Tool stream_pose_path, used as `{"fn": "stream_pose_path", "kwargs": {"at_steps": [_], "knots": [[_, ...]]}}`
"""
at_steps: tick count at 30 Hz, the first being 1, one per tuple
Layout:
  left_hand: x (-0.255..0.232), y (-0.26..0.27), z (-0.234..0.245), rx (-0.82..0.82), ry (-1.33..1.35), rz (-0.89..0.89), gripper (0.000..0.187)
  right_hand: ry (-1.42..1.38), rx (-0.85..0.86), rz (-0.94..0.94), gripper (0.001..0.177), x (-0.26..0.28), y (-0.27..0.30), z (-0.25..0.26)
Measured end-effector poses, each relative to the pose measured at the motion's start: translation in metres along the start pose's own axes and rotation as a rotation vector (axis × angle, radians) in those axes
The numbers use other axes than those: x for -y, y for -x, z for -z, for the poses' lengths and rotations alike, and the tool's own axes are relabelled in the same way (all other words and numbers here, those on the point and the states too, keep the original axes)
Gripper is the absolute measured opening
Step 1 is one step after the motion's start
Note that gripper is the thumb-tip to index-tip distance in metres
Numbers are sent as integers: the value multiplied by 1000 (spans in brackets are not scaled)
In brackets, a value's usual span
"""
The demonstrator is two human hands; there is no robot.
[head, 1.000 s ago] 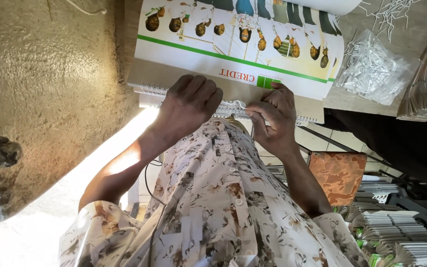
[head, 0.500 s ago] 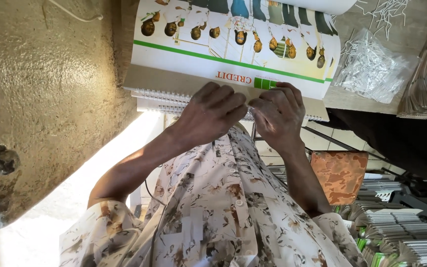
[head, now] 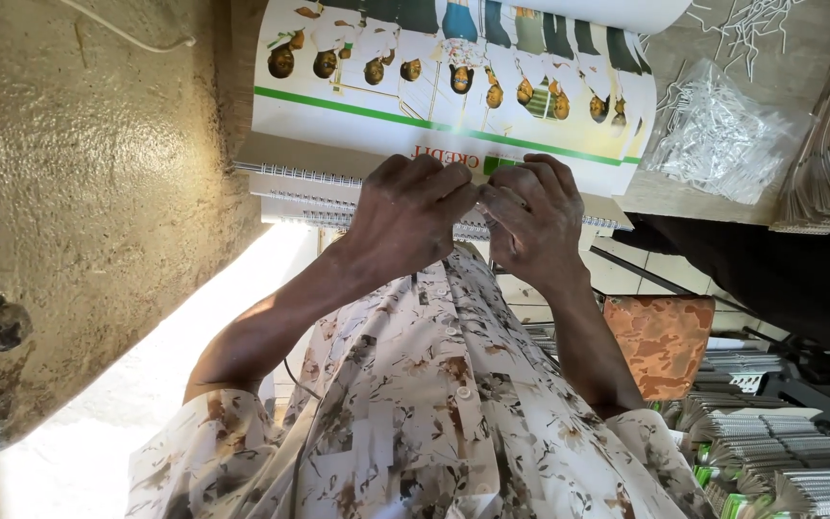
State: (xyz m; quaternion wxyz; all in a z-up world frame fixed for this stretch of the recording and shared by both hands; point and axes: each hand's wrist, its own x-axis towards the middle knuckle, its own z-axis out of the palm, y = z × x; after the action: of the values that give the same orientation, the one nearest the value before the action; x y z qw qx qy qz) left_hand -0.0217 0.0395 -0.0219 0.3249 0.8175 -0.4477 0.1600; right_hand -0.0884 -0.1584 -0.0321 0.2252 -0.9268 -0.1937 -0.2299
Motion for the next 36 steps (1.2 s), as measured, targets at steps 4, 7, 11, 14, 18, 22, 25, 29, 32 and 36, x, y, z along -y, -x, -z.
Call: {"fn": "stream_pose_path", "kwargs": {"at_steps": [4, 7, 11, 14, 18, 22, 25, 29, 32, 36], "knots": [[-3, 0, -1, 17, -70, -15, 27, -90, 35, -16, 8, -7, 1, 0], [-3, -1, 0, 9, -103, -4, 27, -82, 67, -9, 9, -5, -3, 4], [-5, -6, 3, 13, -159, -12, 25, -124, 85, -13, 10, -3, -8, 8], [-2, -4, 0, 17, -178, -68, 27, -173, 54, -15, 8, -8, -3, 5], [-5, -8, 5, 21, -167, -71, 27, -252, 14, -42, 3, -2, -5, 4], [-5, -12, 5, 31, -43, 21, 24, -244, -11, -63, 1, 5, -5, 5], [-1, -10, -1, 33, 70, 96, 23, -273, -8, -82, 4, 7, -6, 4], [-2, -12, -6, 76, 454, 155, 17, -273, -48, -49, 5, 5, -3, 1], [-7, -20, 16, 96, 467, 147, 29, -233, -84, -42, 12, 2, -1, 2], [-2, -6, 19, 41, 401, 109, 13, -232, -104, -47, 10, 2, -2, 7]]}}
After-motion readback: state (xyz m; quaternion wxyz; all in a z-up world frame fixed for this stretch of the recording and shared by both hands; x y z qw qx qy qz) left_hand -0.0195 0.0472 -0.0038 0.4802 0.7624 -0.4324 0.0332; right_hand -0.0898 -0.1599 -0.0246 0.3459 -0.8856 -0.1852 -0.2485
